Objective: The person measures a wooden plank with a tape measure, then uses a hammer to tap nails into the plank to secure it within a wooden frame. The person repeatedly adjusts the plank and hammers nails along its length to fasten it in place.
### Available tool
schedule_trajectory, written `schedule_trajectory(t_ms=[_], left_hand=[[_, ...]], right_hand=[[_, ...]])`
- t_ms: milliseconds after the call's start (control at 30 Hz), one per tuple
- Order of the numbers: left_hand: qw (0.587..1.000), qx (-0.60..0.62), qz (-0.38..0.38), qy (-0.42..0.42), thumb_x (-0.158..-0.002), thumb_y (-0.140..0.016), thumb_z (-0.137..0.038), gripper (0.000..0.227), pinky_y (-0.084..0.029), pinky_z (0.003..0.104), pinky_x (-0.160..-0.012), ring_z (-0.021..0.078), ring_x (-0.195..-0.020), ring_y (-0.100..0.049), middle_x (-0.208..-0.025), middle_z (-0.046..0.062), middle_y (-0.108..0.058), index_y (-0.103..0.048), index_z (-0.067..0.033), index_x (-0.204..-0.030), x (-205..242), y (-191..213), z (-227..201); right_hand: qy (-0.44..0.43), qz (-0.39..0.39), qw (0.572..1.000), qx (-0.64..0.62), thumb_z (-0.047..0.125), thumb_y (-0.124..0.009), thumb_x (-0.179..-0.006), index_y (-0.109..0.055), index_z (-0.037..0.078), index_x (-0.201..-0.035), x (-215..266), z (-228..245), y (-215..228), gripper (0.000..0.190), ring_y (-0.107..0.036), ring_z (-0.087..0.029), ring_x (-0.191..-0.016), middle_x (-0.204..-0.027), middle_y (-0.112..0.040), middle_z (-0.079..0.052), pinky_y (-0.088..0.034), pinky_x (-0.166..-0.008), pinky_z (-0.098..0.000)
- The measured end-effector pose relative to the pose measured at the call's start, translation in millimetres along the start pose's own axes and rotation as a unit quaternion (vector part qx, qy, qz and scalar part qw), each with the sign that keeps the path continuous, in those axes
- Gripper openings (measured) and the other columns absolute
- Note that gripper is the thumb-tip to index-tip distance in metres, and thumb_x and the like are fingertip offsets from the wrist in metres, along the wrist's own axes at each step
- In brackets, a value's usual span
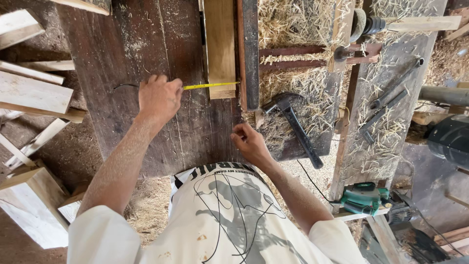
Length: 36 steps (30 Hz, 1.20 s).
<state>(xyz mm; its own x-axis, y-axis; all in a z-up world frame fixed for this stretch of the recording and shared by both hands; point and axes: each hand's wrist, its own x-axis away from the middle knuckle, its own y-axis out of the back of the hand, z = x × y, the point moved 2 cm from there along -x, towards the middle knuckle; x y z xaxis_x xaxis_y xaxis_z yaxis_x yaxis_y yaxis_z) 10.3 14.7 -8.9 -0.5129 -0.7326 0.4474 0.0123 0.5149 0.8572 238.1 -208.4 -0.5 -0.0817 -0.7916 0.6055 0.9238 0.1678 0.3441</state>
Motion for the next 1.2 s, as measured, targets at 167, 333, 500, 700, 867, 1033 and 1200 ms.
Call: schedule_trajectory(t_ms=[167,333,500,700,867,1033,1200], left_hand=[[1.000,-0.013,0.024,0.006,-0.106,-0.062,-0.031,0.019,-0.053,0.052,-0.094,0.0245,-0.094,-0.066,-0.092,0.008,-0.068,-0.075,-0.0173,-0.108,-13.1,-1.9,5.6],[1.000,-0.012,0.006,-0.014,-0.104,-0.063,-0.032,0.020,-0.052,0.055,-0.093,0.0256,-0.095,-0.065,-0.093,0.010,-0.067,-0.075,-0.0169,-0.108,-13.9,0.9,13.8],[0.999,-0.025,-0.026,-0.024,-0.104,-0.063,-0.033,0.021,-0.050,0.056,-0.095,0.0271,-0.100,-0.065,-0.095,0.012,-0.067,-0.076,-0.0177,-0.110,-11.2,0.8,14.3],[0.998,-0.029,-0.037,-0.029,-0.103,-0.063,-0.033,0.020,-0.051,0.057,-0.095,0.0273,-0.104,-0.064,-0.098,0.013,-0.066,-0.075,-0.0179,-0.110,-10.6,0.2,14.5],[0.999,-0.004,0.026,-0.035,-0.108,-0.059,-0.036,0.023,-0.051,0.054,-0.099,0.0277,-0.102,-0.065,-0.097,0.011,-0.068,-0.073,-0.0190,-0.113,-2.5,13.1,8.0],[0.992,0.034,0.116,-0.021,-0.089,-0.067,-0.069,0.071,-0.052,0.055,-0.091,0.0334,-0.105,-0.060,-0.112,0.019,-0.062,-0.053,-0.0100,-0.127,35.7,15.6,-7.1],[0.995,0.044,0.070,0.064,-0.083,-0.069,-0.071,0.086,-0.050,0.052,-0.097,0.0361,-0.114,-0.057,-0.119,0.023,-0.061,-0.049,-0.0049,-0.133,91.5,-10.4,-20.3]], right_hand=[[-0.009,-0.010,1.000,0.007,0.026,-0.063,-0.101,-0.061,0.004,-0.115,9.0,-3.3,0.1,0.026,-0.073,-0.022,-0.090,-0.104,-0.074,-0.013,-0.062,-0.081,-0.0366],[0.006,-0.039,0.999,0.012,0.024,-0.064,-0.100,-0.061,0.004,-0.117,7.7,-2.4,3.6,0.027,-0.075,-0.022,-0.090,-0.102,-0.076,-0.013,-0.062,-0.082,-0.0368],[0.025,-0.044,0.999,0.005,0.024,-0.064,-0.100,-0.060,0.004,-0.120,5.4,1.2,7.8,0.029,-0.075,-0.022,-0.090,-0.103,-0.074,-0.013,-0.061,-0.082,-0.0372],[0.016,-0.050,0.998,0.029,0.025,-0.065,-0.098,-0.061,0.004,-0.120,4.6,-2.3,8.2,0.031,-0.073,-0.022,-0.089,-0.103,-0.075,-0.013,-0.059,-0.081,-0.0384],[0.011,-0.040,0.998,0.043,0.025,-0.065,-0.099,-0.061,0.004,-0.120,1.0,-6.8,5.7,0.030,-0.073,-0.022,-0.091,-0.104,-0.075,-0.013,-0.060,-0.083,-0.0378],[0.017,-0.031,0.999,0.032,0.024,-0.062,-0.100,-0.060,0.003,-0.120,4.0,-1.4,8.7,0.029,-0.073,-0.023,-0.094,-0.110,-0.074,-0.013,-0.061,-0.085,-0.0384],[-0.074,-0.011,0.995,-0.062,0.021,-0.059,-0.102,-0.063,0.004,-0.115,14.0,-13.2,31.7,0.022,-0.074,-0.023,-0.089,-0.103,-0.074,-0.013,-0.064,-0.081,-0.0386]])
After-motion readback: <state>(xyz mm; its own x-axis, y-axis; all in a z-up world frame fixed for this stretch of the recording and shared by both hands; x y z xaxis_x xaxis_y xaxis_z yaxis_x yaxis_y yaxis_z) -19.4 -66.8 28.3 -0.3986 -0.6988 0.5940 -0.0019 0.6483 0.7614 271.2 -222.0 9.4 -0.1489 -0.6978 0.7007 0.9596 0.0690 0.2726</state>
